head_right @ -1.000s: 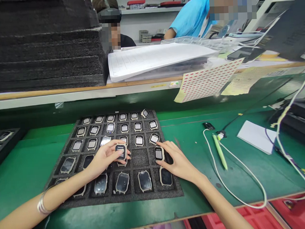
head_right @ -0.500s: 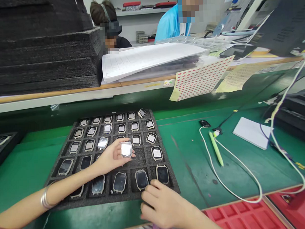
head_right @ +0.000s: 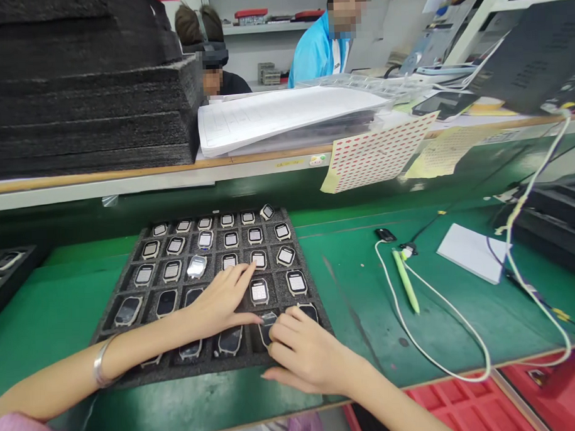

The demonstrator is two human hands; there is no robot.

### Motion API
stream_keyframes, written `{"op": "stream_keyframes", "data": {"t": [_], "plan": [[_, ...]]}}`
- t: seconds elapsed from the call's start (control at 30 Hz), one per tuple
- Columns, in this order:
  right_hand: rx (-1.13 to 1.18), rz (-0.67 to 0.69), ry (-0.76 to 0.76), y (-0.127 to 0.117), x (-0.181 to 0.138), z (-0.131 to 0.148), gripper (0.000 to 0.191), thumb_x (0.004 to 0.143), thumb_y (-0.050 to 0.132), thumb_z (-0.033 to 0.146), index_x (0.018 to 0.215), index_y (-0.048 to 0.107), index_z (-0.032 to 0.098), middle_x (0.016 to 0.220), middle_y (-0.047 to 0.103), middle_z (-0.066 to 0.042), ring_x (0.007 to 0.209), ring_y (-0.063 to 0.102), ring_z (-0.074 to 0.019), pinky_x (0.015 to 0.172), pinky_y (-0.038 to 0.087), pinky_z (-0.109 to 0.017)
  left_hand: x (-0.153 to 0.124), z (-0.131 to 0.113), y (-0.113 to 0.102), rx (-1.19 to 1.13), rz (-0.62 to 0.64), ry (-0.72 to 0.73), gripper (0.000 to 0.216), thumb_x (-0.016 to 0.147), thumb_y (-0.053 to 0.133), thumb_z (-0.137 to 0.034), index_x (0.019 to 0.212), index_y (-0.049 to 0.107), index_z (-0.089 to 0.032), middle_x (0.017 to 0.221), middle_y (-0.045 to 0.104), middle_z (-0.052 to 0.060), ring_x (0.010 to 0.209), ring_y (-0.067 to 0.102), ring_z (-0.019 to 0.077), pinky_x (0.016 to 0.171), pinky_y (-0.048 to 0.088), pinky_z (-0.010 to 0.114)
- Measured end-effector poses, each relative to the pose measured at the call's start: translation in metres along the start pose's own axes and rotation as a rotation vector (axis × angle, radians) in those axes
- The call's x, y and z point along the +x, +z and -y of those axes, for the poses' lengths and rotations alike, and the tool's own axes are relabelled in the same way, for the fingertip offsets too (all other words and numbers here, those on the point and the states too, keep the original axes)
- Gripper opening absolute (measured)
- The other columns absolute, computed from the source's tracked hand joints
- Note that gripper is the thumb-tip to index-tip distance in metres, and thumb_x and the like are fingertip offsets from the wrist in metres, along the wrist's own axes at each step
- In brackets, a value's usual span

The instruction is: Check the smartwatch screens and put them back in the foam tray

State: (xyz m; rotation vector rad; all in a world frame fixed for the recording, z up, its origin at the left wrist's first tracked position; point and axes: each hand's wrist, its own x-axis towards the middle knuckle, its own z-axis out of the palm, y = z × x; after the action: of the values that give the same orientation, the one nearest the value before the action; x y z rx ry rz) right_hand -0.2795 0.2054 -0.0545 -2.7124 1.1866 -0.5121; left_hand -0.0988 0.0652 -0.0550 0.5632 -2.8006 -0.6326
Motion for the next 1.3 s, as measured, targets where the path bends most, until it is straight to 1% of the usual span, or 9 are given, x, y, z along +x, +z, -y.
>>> {"op": "stream_keyframes", "data": {"t": [0.13,0.27,0.47,0.6,0.7,0.9,1.0,1.1,1.3], "plan": [[0.067,-0.017,0.123,-0.018,0.028,-0.011,0.02,0.099,0.043,0.024,0.102,0.06,0.014,0.093,0.061,-0.01,0.084,0.05,-0.0222,0.076,0.04,-0.036,-0.032,0.007,-0.026,0.287,-0.003,-0.148,0.029,0.094,0.041,-0.034,0.106,0.056,-0.013,0.103,0.057,0.015,0.096,0.051,0.0308,0.08,0.04,0.042],[0.039,0.064,0.112,-0.014,0.063,-0.028,0.022,0.098,0.044,0.019,0.115,0.057,0.014,0.108,0.062,-0.011,0.095,0.05,-0.0245,0.083,0.043,-0.039,-0.061,0.014,-0.038,0.483,0.025,-0.306,0.026,0.094,0.038,-0.021,0.083,0.06,-0.013,0.082,0.06,0.014,0.082,0.053,0.0301,0.073,0.037,0.042],[-0.102,0.101,0.31,0.019,0.107,-0.028,0.006,0.089,0.061,0.016,0.091,0.064,0.011,0.086,0.062,-0.011,0.085,0.053,-0.0268,0.08,0.047,-0.04,-0.07,0.025,-0.021,0.207,-0.036,-0.399,0.016,0.089,0.044,-0.015,0.091,0.059,-0.01,0.086,0.06,0.017,0.086,0.053,0.0336,0.076,0.038,0.045],[-0.132,0.06,0.425,0.029,0.117,-0.018,0.022,0.084,0.07,0.024,0.097,0.061,0.008,0.091,0.058,-0.014,0.088,0.054,-0.0307,0.075,0.05,-0.043,-0.069,0.038,-0.021,-0.02,-0.071,-0.393,0.024,0.088,0.051,-0.024,0.109,0.051,-0.012,0.099,0.059,0.014,0.091,0.057,0.0283,0.077,0.043,0.039],[-0.106,0.048,0.441,0.027,0.115,-0.017,0.02,0.083,0.072,0.027,0.091,0.061,0.011,0.089,0.055,-0.01,0.088,0.055,-0.0285,0.074,0.051,-0.039,-0.072,0.045,-0.022,-0.197,-0.087,-0.378,0.018,0.09,0.049,-0.031,0.1,0.053,-0.017,0.09,0.059,0.008,0.082,0.058,0.0241,0.075,0.044,0.036],[0.429,-0.135,0.385,0.013,0.111,-0.018,0.001,0.091,0.058,0.016,0.09,0.057,0.017,0.105,0.055,-0.009,0.097,0.055,-0.0236,0.085,0.048,-0.037,-0.073,0.048,-0.026,-0.53,-0.202,-0.34,0.013,0.09,0.048,-0.027,0.091,0.055,-0.017,0.1,0.058,0.009,0.095,0.056,0.0222,0.087,0.043,0.037],[0.853,-0.226,0.466,0.006,0.113,-0.019,0.009,0.094,0.054,0.027,0.094,0.056,0.017,0.108,0.058,-0.01,0.087,0.063,-0.0211,0.066,0.055,-0.03,-0.067,0.045,-0.035,-1.076,-0.266,-0.378,0.016,0.086,0.057,-0.029,0.095,0.056,-0.016,0.1,0.062,0.01,0.096,0.058,0.0219,0.09,0.043,0.036],[1.116,-0.317,0.597,0.002,0.116,-0.024,0.019,0.091,0.059,0.034,0.093,0.055,0.015,0.093,0.064,-0.009,0.054,0.06,-0.0135,0.038,0.043,-0.018,-0.06,0.043,-0.041,-1.464,-0.27,-0.413,0.02,0.085,0.061,-0.03,0.096,0.058,-0.013,0.09,0.066,0.01,0.088,0.062,0.0204,0.087,0.045,0.035],[1.394,-0.339,0.691,0.003,0.113,-0.033,0.043,0.09,0.06,0.036,0.126,0.048,0.014,0.102,0.066,-0.014,0.051,0.05,-0.0087,0.038,0.037,-0.015,-0.052,0.052,-0.028,-1.739,-0.374,-0.627,0.028,0.077,0.069,-0.027,0.1,0.064,-0.011,0.081,0.064,0.008,0.076,0.059,0.0162,0.072,0.047,0.028]]}}
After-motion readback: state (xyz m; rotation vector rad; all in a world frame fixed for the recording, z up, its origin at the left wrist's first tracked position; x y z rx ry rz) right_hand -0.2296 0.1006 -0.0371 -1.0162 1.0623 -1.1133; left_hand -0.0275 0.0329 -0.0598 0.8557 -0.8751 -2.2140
